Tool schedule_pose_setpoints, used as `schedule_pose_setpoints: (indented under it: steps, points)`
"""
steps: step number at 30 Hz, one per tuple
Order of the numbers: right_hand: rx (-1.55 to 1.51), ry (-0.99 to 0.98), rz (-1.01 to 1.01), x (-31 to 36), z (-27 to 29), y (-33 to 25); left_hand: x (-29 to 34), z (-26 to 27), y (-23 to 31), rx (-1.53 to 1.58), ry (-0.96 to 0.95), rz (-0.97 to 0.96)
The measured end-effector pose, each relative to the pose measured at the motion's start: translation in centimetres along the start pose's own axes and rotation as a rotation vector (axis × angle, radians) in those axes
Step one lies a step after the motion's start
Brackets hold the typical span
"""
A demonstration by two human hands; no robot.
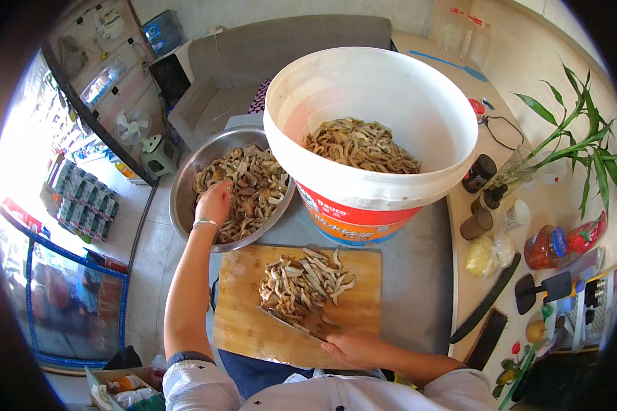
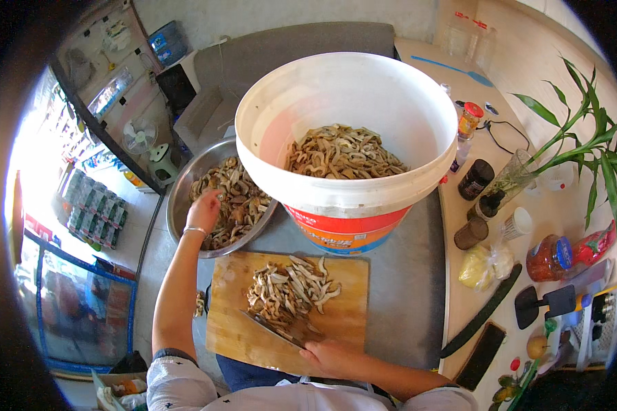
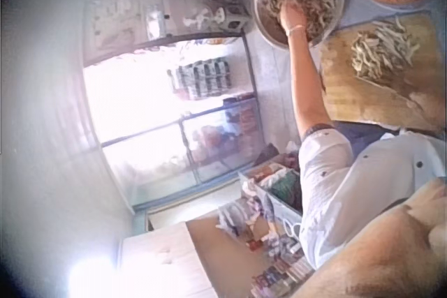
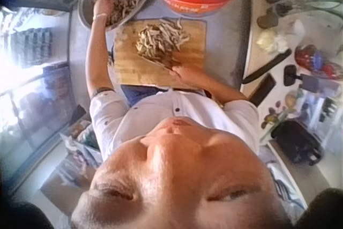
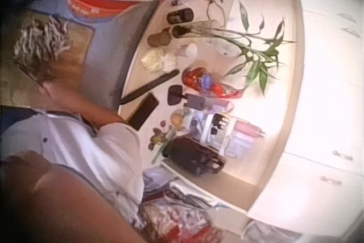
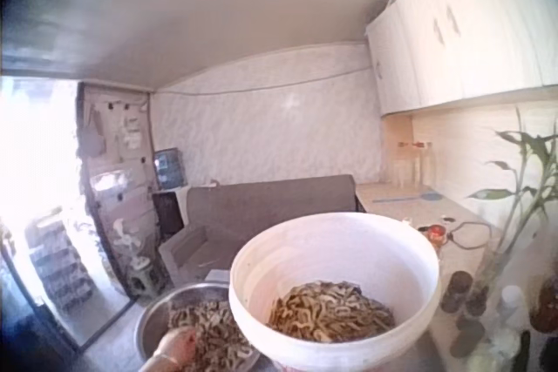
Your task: The person uses a cleaver to slice dried mushrooms on a wooden cutting board, moving the sliced pieces by hand from the board into a white plastic bucket and occasionally taking more items from a metal bowl.
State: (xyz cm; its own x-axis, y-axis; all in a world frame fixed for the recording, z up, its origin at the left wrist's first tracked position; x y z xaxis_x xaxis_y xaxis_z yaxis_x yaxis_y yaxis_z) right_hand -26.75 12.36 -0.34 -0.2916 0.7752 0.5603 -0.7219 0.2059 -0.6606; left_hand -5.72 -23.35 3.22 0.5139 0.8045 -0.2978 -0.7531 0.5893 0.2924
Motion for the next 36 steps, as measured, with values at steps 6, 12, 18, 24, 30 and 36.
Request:
schedule_pose_setpoints:
  steps: [6, 12, 18, 24, 30, 36]
  points:
    - [-0.062, 0.012, -0.012, -0.5, -1.3, 0.1, 1.1, -7.0, 2.1, 0.078, -0.530, -0.238]
    - [0.009, 0.070, -0.050, 0.3, -0.8, -1.0, -0.6, -7.7, 1.0, 0.100, -0.379, -0.185]
    - [0.018, 0.072, -0.023, 0.2, -0.6, -1.0, 0.8, -2.7, -4.6, 0.311, 0.117, 0.204]
    - [0.156, -0.071, -0.078, -0.9, -0.7, -0.5, 0.5, -7.9, -1.0, 0.238, -0.310, -0.119]
    - [0.013, -0.208, 0.033, -2.9, 0.9, -0.6, -0.8, -8.9, 1.2, 0.097, -0.524, -0.210]
    - [-0.175, -0.280, 0.141, -5.2, 2.3, 0.0, -0.3, -10.0, 2.2, 0.313, -0.614, -0.377]
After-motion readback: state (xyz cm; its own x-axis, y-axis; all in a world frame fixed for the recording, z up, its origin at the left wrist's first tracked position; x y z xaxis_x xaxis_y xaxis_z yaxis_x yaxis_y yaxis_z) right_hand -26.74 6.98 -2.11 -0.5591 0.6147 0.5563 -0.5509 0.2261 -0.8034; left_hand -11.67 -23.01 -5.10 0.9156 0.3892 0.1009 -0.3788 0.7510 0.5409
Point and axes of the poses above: each hand's wrist, its own x-axis away from the middle knuckle, its own z-axis out of the back of the hand, y = z × x, the point moved 6 cm from there along -x, towards the middle knuckle, and after that the axes turned 15 degrees about -z, right-handed, at the moved point
